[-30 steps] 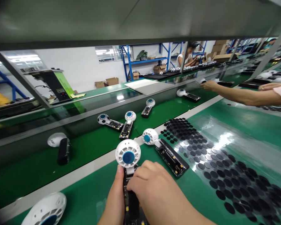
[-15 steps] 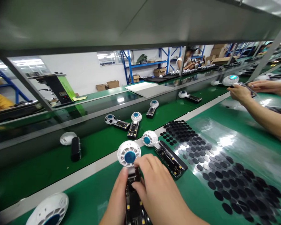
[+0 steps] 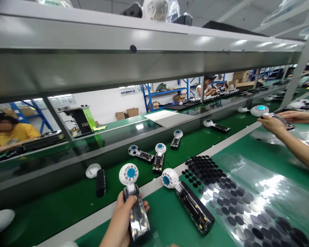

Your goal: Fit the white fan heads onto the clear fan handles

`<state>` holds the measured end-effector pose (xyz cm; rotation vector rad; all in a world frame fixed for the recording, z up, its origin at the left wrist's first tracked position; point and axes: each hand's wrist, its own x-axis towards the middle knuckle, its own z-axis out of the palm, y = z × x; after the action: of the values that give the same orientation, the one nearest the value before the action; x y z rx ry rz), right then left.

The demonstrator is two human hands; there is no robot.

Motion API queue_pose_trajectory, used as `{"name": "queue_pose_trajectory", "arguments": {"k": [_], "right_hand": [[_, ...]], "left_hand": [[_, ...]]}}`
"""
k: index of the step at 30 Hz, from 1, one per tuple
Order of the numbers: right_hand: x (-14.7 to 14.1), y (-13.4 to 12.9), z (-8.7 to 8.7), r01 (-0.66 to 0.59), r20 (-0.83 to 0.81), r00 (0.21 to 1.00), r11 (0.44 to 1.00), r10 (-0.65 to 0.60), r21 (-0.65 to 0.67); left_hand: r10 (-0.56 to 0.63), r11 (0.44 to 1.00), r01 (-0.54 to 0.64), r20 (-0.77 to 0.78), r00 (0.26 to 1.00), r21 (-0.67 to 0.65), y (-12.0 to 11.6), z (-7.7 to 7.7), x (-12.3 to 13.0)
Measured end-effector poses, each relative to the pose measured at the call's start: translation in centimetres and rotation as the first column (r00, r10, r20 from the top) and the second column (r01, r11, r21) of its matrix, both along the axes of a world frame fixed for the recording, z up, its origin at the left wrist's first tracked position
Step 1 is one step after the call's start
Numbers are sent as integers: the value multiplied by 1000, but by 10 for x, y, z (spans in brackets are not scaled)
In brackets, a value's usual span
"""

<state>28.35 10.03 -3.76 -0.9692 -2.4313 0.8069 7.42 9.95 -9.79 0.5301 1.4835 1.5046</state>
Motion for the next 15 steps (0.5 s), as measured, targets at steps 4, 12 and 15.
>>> {"name": "queue_pose_trajectory", "arguments": {"k": [4, 12, 15], "right_hand": [[73, 65, 54, 154, -95, 985, 982, -143, 113], [124, 123, 62, 545, -412, 812, 791, -414, 279], [68, 68, 19, 377, -303, 907, 884, -292, 276]], "left_hand": [[23, 996, -48, -323, 946, -69, 44, 26, -45], [-293, 955, 178, -831, 472, -235, 132, 46, -6], [-482, 876, 261, -757, 441, -405, 158, 35, 42]]}}
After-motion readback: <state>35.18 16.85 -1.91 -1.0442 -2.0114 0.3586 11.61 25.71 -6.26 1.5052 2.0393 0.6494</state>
